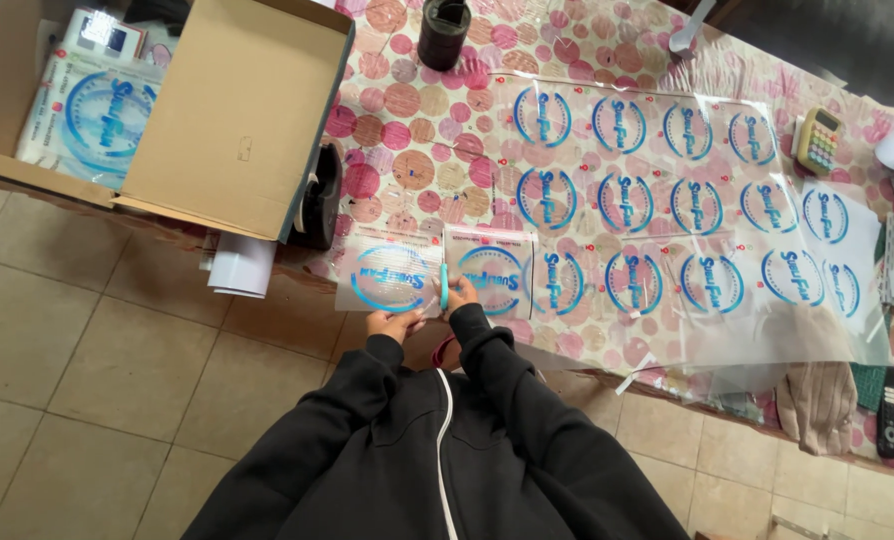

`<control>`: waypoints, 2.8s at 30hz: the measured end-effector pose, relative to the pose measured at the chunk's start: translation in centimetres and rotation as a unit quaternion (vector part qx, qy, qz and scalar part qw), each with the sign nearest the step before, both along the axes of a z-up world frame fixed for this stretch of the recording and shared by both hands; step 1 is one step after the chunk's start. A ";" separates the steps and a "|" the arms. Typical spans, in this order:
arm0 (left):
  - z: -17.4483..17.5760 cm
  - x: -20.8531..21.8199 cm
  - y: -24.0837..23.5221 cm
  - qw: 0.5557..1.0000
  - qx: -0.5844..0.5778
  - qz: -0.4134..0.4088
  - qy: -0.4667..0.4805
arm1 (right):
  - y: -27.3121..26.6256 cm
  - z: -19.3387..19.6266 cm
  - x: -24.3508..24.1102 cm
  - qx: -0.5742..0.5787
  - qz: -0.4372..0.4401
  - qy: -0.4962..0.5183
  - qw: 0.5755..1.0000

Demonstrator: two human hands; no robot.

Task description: Cutting out circular printed designs from a large plastic sheet using scissors

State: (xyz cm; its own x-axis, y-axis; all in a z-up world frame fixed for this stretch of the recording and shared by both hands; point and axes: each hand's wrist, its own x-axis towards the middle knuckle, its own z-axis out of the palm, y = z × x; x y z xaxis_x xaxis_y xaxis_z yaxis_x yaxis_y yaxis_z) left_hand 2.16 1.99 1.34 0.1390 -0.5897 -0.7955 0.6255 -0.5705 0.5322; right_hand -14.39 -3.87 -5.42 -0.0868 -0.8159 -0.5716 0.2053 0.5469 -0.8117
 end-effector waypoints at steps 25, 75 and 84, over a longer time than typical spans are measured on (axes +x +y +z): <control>42.7 43.4 -13.9 0.639 -0.295 -0.280 -0.652 | 10.8 2.9 -19.7 0.036 -0.085 0.027 0.995; -5.0 -9.0 -3.5 0.862 -0.005 -0.324 -0.390 | 12.2 6.0 -13.9 0.100 -0.082 0.330 0.935; -11.8 -8.1 -6.8 0.845 -0.037 -0.397 -0.355 | 12.3 5.1 -14.1 0.093 -0.020 0.225 0.970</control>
